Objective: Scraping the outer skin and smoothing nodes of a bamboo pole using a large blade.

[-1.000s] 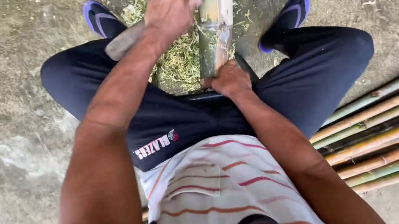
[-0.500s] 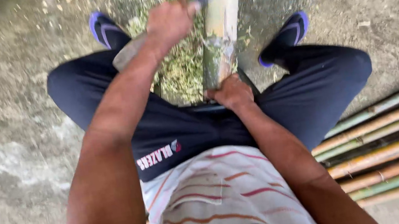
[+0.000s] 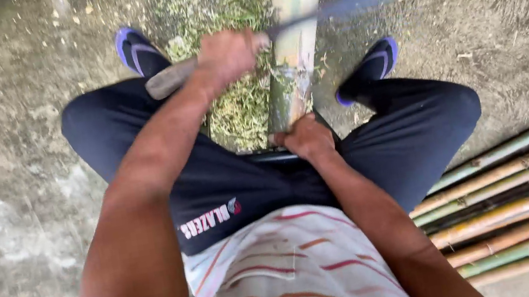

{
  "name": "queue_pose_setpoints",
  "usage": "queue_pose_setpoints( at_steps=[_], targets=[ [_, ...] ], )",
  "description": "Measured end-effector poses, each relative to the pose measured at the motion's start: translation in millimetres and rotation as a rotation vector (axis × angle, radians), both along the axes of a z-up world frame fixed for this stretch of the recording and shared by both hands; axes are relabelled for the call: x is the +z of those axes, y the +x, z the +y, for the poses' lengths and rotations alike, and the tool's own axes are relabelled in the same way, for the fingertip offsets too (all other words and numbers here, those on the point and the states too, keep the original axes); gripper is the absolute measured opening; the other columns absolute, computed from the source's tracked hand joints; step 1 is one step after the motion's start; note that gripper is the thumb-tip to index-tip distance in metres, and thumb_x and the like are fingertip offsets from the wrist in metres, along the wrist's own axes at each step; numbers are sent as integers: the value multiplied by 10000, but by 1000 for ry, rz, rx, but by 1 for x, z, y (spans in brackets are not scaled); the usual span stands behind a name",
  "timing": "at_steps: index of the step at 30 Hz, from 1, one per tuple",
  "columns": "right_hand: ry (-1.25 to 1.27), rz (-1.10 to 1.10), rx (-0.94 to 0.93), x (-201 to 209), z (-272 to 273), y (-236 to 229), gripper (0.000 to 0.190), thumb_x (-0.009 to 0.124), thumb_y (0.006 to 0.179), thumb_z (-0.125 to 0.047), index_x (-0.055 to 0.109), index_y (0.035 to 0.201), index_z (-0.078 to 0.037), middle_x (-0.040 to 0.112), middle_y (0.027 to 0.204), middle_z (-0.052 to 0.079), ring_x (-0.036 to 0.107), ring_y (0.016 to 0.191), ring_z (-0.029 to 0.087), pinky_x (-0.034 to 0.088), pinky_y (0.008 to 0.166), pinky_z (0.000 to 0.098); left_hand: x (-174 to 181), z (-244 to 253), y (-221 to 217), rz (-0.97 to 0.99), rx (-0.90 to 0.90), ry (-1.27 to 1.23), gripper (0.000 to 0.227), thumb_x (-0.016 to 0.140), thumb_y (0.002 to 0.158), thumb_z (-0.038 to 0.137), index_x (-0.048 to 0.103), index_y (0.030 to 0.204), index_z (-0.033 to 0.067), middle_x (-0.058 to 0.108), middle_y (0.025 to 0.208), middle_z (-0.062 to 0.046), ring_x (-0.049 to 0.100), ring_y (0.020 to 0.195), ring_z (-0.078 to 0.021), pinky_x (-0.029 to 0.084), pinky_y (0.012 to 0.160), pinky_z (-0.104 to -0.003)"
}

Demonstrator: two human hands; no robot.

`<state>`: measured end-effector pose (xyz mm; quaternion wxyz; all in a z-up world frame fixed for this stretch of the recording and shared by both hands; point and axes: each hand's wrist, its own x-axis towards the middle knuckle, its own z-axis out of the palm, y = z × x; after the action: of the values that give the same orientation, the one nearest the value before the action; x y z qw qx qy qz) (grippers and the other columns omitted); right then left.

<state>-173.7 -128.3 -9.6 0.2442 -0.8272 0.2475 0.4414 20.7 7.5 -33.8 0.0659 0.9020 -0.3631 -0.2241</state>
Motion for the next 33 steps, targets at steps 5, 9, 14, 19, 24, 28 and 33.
queue_pose_setpoints(
  at_steps=[5,9,14,19,24,28,33],
  targets=[
    [-56,-16,3,7,-4,-2,1137,727,777,-692,408,1370,224,654,1278,350,664,1219,383,514,1039,428,-41,13,-9,-182,-301,-109,209,467,1095,212,674,1114,188,561,702,-82,637,616,-263,519,466,-409],
    [-15,-5,32,-1,-3,-12,1180,769,750,-693,371,1370,228,592,1315,349,624,1231,394,485,1037,438,-22,13,-4,115,150,-41,398,474,1045,431,615,1212,98,623,678,-77,651,534,-253,525,401,-397],
    [10,-49,5,5,-2,2,979,716,775,-686,660,1239,174,707,1253,345,711,1199,385,536,1054,432,-79,27,-16,-253,-199,-323,293,482,1047,484,700,977,301,714,791,-58,671,649,-267,552,603,-523],
    [-11,43,49,-3,-4,-25,900,719,770,-678,675,1212,104,690,1244,325,681,1194,400,517,1024,464,-89,13,-5,156,319,-293,614,389,1140,597,690,999,81,615,675,-102,548,560,-237,511,575,-438],
    [-58,-52,-6,-1,0,0,1081,785,743,-682,481,1270,211,642,1236,355,645,1182,414,496,1020,445,-94,16,-12,118,37,-228,570,395,1057,586,695,1007,103,554,605,-49,506,470,-219,463,425,-423],
    [-63,-44,38,-5,-3,-19,1101,783,747,-699,486,1284,214,631,1267,354,643,1190,418,509,1010,450,-78,14,-16,373,295,-239,668,327,1071,683,678,988,122,566,635,-44,488,490,-187,466,497,-386],
    [-12,-9,-12,-4,-2,0,1035,747,737,-699,566,1267,172,682,1250,327,690,1170,382,510,1023,443,-64,12,-5,180,103,-159,567,342,1030,639,659,1087,172,604,627,-52,499,502,-193,454,483,-415]
  ],
)
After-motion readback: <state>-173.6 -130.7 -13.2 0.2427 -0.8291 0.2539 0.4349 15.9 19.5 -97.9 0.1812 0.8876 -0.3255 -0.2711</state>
